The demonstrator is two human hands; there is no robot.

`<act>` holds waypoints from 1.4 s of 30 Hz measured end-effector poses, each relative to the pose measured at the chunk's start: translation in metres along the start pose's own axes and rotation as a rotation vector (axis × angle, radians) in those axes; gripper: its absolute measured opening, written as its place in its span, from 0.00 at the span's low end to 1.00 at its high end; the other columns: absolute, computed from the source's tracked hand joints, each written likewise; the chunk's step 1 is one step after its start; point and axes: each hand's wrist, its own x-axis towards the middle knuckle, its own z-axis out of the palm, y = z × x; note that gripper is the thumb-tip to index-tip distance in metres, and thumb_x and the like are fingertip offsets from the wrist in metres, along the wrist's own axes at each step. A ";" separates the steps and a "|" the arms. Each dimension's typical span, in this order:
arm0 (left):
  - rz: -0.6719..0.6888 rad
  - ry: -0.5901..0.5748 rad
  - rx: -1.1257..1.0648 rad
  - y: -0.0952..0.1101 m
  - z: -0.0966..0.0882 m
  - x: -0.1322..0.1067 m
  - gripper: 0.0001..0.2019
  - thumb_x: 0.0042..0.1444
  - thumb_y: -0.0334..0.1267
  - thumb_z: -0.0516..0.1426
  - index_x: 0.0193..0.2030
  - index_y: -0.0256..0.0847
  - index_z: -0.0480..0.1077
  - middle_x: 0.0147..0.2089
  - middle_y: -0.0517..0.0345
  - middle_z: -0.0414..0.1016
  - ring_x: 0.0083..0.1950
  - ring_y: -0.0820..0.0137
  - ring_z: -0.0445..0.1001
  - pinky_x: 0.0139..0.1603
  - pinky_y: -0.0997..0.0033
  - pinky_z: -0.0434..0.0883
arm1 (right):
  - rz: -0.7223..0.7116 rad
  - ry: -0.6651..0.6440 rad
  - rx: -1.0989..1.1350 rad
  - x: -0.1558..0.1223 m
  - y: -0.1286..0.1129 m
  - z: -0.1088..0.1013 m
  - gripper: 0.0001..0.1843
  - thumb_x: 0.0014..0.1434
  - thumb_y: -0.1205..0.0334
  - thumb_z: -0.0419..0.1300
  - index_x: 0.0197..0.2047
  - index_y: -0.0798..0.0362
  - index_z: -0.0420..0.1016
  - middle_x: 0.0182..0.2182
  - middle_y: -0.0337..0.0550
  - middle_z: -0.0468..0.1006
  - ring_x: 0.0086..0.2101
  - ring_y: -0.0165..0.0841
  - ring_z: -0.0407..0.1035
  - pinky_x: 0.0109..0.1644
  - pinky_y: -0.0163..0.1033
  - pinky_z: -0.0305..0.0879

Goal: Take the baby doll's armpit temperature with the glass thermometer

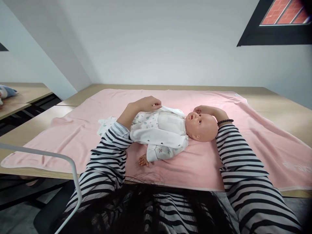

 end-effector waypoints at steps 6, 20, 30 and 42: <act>-0.001 0.059 0.021 0.003 -0.001 0.000 0.18 0.71 0.49 0.49 0.38 0.41 0.72 0.40 0.53 0.80 0.38 0.65 0.71 0.39 0.64 0.61 | 0.058 0.025 0.031 -0.001 0.002 -0.001 0.05 0.58 0.71 0.64 0.37 0.55 0.82 0.34 0.44 0.84 0.32 0.33 0.71 0.38 0.38 0.64; 0.006 0.135 0.097 -0.001 0.003 0.003 0.16 0.71 0.47 0.50 0.43 0.41 0.74 0.42 0.54 0.81 0.40 0.64 0.74 0.40 0.64 0.62 | -0.423 0.624 0.437 -0.060 -0.072 -0.052 0.07 0.69 0.60 0.64 0.41 0.55 0.79 0.38 0.50 0.84 0.35 0.33 0.75 0.43 0.39 0.73; 0.001 0.122 0.097 0.001 0.000 0.003 0.16 0.69 0.47 0.50 0.46 0.41 0.76 0.42 0.53 0.82 0.41 0.63 0.75 0.41 0.64 0.64 | -0.342 0.464 -0.264 -0.057 -0.128 -0.015 0.11 0.63 0.70 0.56 0.29 0.52 0.73 0.26 0.43 0.75 0.25 0.33 0.59 0.33 0.42 0.51; -0.243 0.196 -0.255 -0.028 0.018 0.006 0.21 0.72 0.44 0.46 0.64 0.39 0.69 0.43 0.49 0.84 0.36 0.66 0.79 0.39 0.68 0.74 | -0.283 0.304 -0.506 -0.030 -0.129 0.013 0.16 0.61 0.78 0.51 0.39 0.58 0.80 0.33 0.51 0.79 0.30 0.36 0.65 0.38 0.43 0.55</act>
